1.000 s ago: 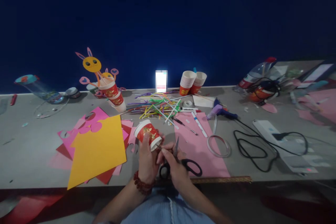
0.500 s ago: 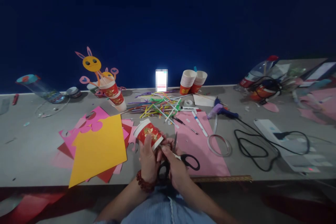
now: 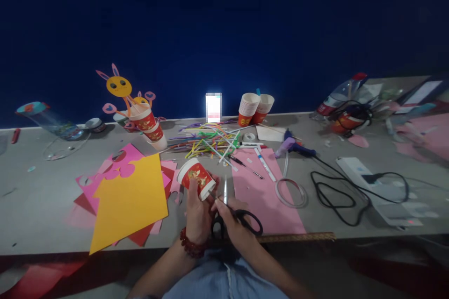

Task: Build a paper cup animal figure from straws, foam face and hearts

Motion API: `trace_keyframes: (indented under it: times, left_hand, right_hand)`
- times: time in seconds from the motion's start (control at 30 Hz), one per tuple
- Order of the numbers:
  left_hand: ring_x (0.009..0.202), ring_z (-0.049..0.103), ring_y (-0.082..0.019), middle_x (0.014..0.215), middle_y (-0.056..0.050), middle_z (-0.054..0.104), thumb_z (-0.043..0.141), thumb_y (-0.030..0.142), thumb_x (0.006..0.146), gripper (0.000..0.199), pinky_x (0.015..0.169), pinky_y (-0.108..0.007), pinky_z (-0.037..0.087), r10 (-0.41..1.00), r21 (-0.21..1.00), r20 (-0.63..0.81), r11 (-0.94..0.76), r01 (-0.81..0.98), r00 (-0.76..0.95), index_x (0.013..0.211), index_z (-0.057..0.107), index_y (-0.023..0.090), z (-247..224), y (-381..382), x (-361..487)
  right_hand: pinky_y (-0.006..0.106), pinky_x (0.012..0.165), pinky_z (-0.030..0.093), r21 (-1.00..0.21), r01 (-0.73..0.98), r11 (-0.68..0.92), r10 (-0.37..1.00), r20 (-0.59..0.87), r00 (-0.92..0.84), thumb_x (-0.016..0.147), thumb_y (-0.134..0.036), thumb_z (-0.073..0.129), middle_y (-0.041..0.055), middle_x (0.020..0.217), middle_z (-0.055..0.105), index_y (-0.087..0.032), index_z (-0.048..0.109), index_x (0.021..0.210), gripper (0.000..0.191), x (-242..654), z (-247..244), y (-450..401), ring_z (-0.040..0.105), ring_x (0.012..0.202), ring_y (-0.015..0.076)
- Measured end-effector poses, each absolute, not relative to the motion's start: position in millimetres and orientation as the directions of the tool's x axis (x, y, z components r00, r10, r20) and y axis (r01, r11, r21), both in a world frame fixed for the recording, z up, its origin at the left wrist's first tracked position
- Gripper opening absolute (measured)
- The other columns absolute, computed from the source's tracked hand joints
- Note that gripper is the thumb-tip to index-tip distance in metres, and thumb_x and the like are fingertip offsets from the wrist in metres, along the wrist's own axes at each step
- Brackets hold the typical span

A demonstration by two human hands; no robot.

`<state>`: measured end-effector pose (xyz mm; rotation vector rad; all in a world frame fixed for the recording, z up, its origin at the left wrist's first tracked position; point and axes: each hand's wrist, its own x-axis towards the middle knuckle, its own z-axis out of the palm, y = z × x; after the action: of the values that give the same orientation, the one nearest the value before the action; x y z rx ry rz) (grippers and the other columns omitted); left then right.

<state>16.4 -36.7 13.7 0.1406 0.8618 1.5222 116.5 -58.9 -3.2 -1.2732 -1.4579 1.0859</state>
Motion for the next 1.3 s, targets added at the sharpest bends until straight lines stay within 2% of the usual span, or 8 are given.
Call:
trace_keyframes:
  times: [0.23, 0.47, 0.57, 0.7, 0.9, 1.0, 1.13, 1.3]
  left_hand:
    - [0.095, 0.073, -0.027, 0.102, -0.010, 0.077, 0.069, 0.057, 0.080, 0.049, 0.074, -0.033, 0.059, 0.929, 0.527, -0.353, 0.099, -0.844, -0.112, 0.111, 0.070, 0.020, 12.6, -38.1, 7.9]
    - [0.074, 0.072, -0.019, 0.092, -0.007, 0.077, 0.080, 0.040, 0.076, 0.042, 0.076, -0.031, 0.057, 0.896, 0.511, -0.443, 0.240, -0.825, -0.014, 0.108, 0.068, 0.015, 12.6, -36.6, -2.9]
    - [0.080, 0.072, -0.019, 0.095, -0.006, 0.076, 0.080, 0.038, 0.075, 0.045, 0.080, -0.031, 0.056, 0.916, 0.493, -0.399, 0.183, -0.851, -0.034, 0.112, 0.068, 0.016, 11.9, -38.1, 1.6]
    - [0.089, 0.072, -0.023, 0.100, -0.008, 0.076, 0.080, 0.039, 0.075, 0.040, 0.078, -0.030, 0.055, 0.940, 0.479, -0.340, 0.148, -0.865, -0.027, 0.107, 0.071, 0.017, 11.8, -41.2, 8.1]
    - [0.081, 0.072, -0.020, 0.109, -0.009, 0.075, 0.082, 0.043, 0.070, 0.048, 0.049, -0.020, 0.045, 0.950, 0.462, -0.304, 0.205, -0.863, 0.063, 0.110, 0.072, 0.019, 5.4, -43.3, 5.2]
    - [0.088, 0.073, -0.023, 0.117, -0.010, 0.074, 0.081, 0.045, 0.071, 0.050, 0.055, -0.022, 0.050, 0.955, 0.440, -0.278, 0.221, -0.871, 0.102, 0.112, 0.072, 0.020, 5.5, -39.9, 0.0]
    - [0.093, 0.072, -0.023, 0.108, -0.006, 0.077, 0.081, 0.045, 0.073, 0.044, 0.076, -0.031, 0.057, 0.943, 0.455, -0.326, 0.213, -0.864, 0.061, 0.109, 0.072, 0.022, 10.9, -33.5, -5.2]
    - [0.084, 0.072, -0.020, 0.095, -0.005, 0.077, 0.078, 0.039, 0.077, 0.033, 0.078, -0.030, 0.056, 0.922, 0.439, -0.380, 0.253, -0.862, 0.077, 0.102, 0.074, 0.018, 16.1, -31.0, -1.5]
  right_hand:
    - [0.031, 0.069, 0.051, -0.867, 0.365, 0.338, 0.940, 0.291, -0.180, 0.099, -0.035, 0.044, 0.0038, 0.076, 0.070, -0.023, 0.065, 0.074, 0.035, 117.1, 1.7, -51.8, 0.065, 0.073, 0.0203]
    - [0.031, 0.067, 0.046, -0.586, 0.499, 0.639, 0.767, 0.533, -0.357, 0.096, -0.017, 0.047, 0.0042, 0.072, 0.069, -0.022, 0.058, 0.071, 0.027, 127.7, 7.6, -36.8, 0.062, 0.068, 0.0192]
    - [0.032, 0.068, 0.046, -0.707, 0.442, 0.552, 0.834, 0.468, -0.293, 0.097, -0.022, 0.045, 0.0040, 0.071, 0.068, -0.022, 0.058, 0.068, 0.032, 125.1, 5.5, -40.1, 0.060, 0.067, 0.0190]
    - [0.033, 0.072, 0.050, -0.958, 0.233, 0.166, 0.984, 0.147, -0.100, 0.094, -0.041, 0.052, 0.0029, 0.076, 0.070, -0.023, 0.067, 0.075, 0.030, 117.6, -5.2, -49.8, 0.063, 0.075, 0.0211]
    - [0.030, 0.064, 0.050, -0.988, -0.026, -0.149, 0.989, -0.149, -0.024, 0.093, -0.051, 0.051, 0.0010, 0.066, 0.066, -0.021, 0.065, 0.069, 0.041, 109.6, -11.4, -57.5, 0.062, 0.066, 0.0194]
    - [0.031, 0.070, 0.048, -0.983, 0.169, 0.075, 0.993, 0.058, -0.103, 0.097, -0.043, 0.048, 0.0021, 0.072, 0.067, -0.022, 0.065, 0.070, 0.038, 116.2, -1.0, -51.9, 0.062, 0.072, 0.0197]
    - [0.033, 0.070, 0.043, -0.760, 0.446, 0.472, 0.881, 0.407, -0.239, 0.099, -0.029, 0.045, 0.0029, 0.069, 0.065, -0.022, 0.059, 0.067, 0.036, 126.9, 14.4, -39.4, 0.057, 0.069, 0.0193]
    - [0.034, 0.066, 0.042, -0.745, 0.471, 0.473, 0.881, 0.408, -0.240, 0.100, -0.031, 0.042, 0.0030, 0.066, 0.063, -0.021, 0.059, 0.067, 0.038, 127.0, 19.0, -34.8, 0.055, 0.067, 0.0194]
